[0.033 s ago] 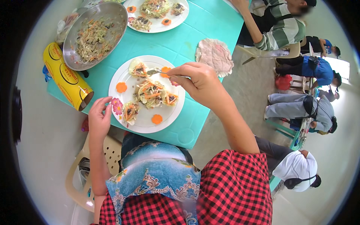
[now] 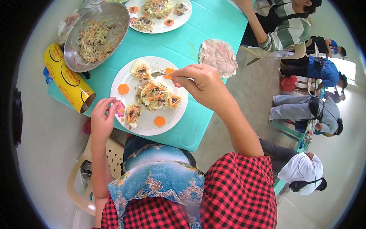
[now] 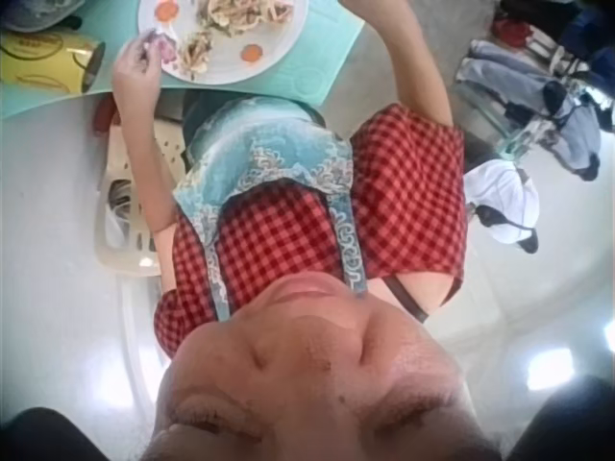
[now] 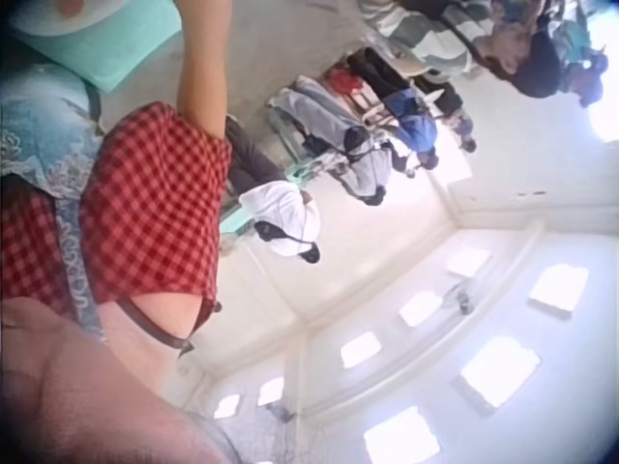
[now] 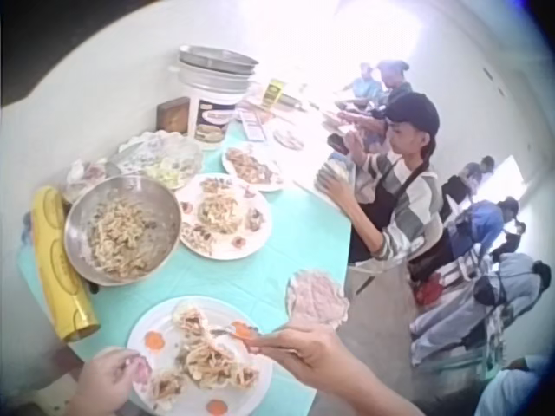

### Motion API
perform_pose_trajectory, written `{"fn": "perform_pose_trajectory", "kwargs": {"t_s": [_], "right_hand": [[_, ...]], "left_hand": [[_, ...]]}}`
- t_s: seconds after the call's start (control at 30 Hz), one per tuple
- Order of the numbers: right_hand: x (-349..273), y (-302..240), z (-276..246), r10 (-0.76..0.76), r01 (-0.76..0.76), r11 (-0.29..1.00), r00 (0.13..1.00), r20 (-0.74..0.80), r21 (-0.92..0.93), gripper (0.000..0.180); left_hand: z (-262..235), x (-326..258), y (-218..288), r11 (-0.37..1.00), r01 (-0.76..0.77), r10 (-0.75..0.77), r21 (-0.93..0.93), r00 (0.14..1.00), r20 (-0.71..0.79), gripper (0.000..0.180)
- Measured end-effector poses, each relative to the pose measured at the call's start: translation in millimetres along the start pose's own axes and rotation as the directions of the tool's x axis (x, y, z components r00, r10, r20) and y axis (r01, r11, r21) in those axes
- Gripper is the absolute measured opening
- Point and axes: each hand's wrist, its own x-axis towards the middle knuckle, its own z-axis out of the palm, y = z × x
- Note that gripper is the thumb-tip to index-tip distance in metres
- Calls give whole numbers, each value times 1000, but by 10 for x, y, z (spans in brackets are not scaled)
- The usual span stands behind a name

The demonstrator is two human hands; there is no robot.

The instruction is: The person scoops a shredded vegetable mixture from a metal bowl using a spoon and places it onto small, round, flat breads arranged on a plate. They use their hands to adjust the filling and the breads. Other people are visible in the background.

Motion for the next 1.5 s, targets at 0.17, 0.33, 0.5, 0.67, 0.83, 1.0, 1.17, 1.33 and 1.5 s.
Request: {"fn": "perform_pose_trajectory", "kwargs": {"t_s": [0.17, 0.33, 0.5, 0.67, 0.83, 1.0, 1.17, 1.33, 1.5], "right_hand": [[-85, 158, 121, 22, -23, 1000, 998, -59, -21, 11], [-125, 222, 220, 58, -58, 998, 996, -69, 0, 11], [-188, 280, 246, 89, -84, 991, 995, -42, 101, 12], [-229, 304, 198, 45, -36, 997, 990, -131, 73, 12], [-260, 314, 191, 90, -82, 995, 986, -138, 65, 12], [-336, 343, 238, 81, -68, 994, 983, -165, 80, 10], [-335, 270, 118, 194, -162, 971, 965, -178, 176, 12], [-266, 311, 58, 399, -51, 775, 813, -424, 630, 17], [322, 28, 136, 334, 115, 722, 806, -489, 683, 18]], "left_hand": [[156, 186, 138, 999, 37, -39, 18, 992, 120, 21], [261, 298, 179, 998, 63, -60, -11, 976, 210, 21], [290, 340, 105, 993, 110, -100, -30, 967, 235, 22], [307, 341, 86, 998, 67, -68, 15, 971, 231, 22], [284, 319, 134, 997, 72, -71, 2, 973, 220, 22], [228, 292, 126, 991, 130, -119, -35, 967, 225, 23], [107, 197, 102, 989, 125, -110, -82, 980, 164, 23], [-27, 122, 298, 997, -25, 28, -70, 999, 39, 24], [-178, 100, 339, 982, -176, 164, -73, 975, -147, 27]]}}
